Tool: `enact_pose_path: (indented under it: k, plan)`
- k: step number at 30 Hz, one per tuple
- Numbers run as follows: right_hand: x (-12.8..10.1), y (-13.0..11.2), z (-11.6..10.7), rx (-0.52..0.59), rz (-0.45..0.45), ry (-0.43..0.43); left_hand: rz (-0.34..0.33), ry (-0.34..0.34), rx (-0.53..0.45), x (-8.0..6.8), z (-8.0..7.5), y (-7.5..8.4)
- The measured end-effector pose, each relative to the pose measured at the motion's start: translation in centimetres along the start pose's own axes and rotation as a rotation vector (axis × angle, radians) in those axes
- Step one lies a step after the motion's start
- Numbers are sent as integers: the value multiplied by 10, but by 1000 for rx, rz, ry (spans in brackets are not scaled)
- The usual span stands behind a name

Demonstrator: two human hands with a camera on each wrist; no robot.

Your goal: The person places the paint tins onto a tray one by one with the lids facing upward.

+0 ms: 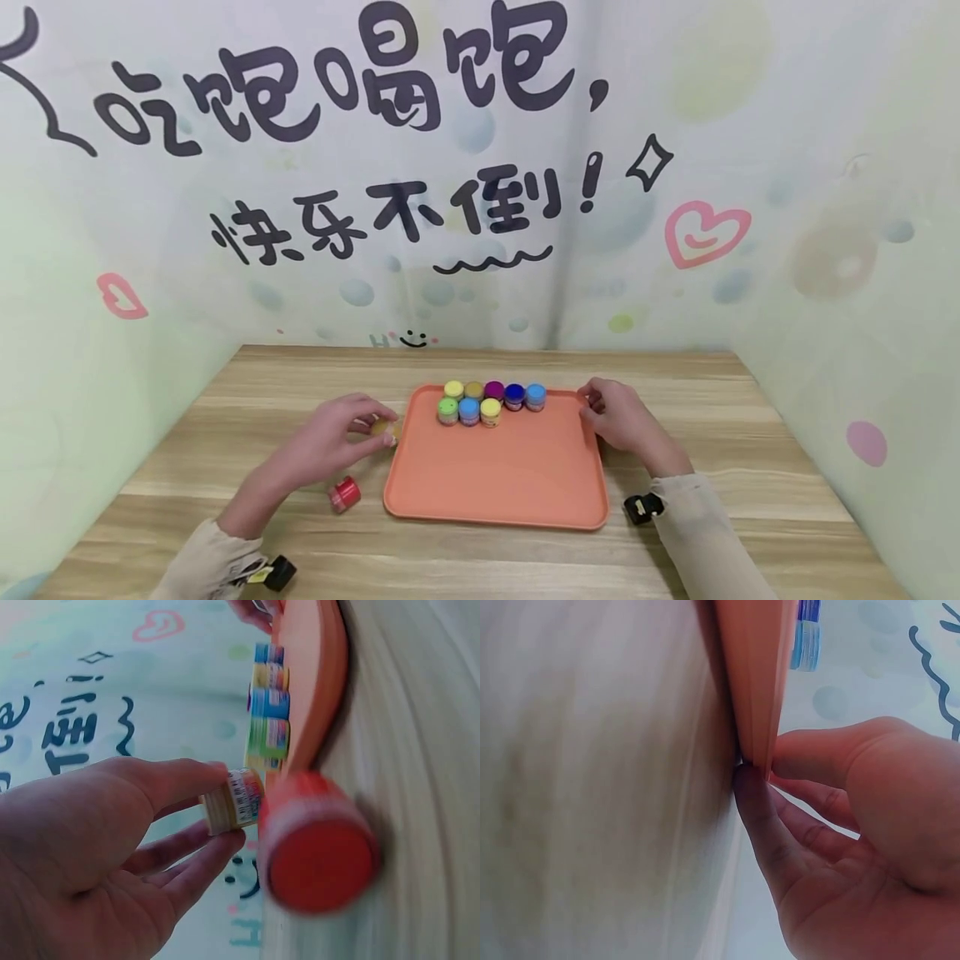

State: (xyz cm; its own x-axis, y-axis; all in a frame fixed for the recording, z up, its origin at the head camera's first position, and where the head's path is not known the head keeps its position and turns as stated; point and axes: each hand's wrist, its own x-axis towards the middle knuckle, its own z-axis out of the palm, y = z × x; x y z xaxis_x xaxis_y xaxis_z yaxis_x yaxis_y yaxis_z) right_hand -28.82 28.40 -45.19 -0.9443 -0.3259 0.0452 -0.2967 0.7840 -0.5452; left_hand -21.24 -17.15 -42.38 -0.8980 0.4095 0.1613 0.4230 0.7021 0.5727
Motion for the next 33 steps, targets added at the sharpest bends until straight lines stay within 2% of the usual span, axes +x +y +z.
enact_pose_path:
  k: [6,8,17,24,27,33]
  plan:
    - [0,1,0,2,-12,4,-6,38,-15,19,11,18]
    - [0,1,0,2,-13,4,11,42,-18,24,14,22]
    - [0,1,-1,-2,-3,1,140,49,-57,50,31,40]
    - [-1,0,0,5,-9,-3,223,96,-81,70,48,56]
    - [-1,1,0,4,-7,-6,222,108,-102,77,54,63]
    - [0,2,-1,0,3,-9,171,124,-97,88,64,73]
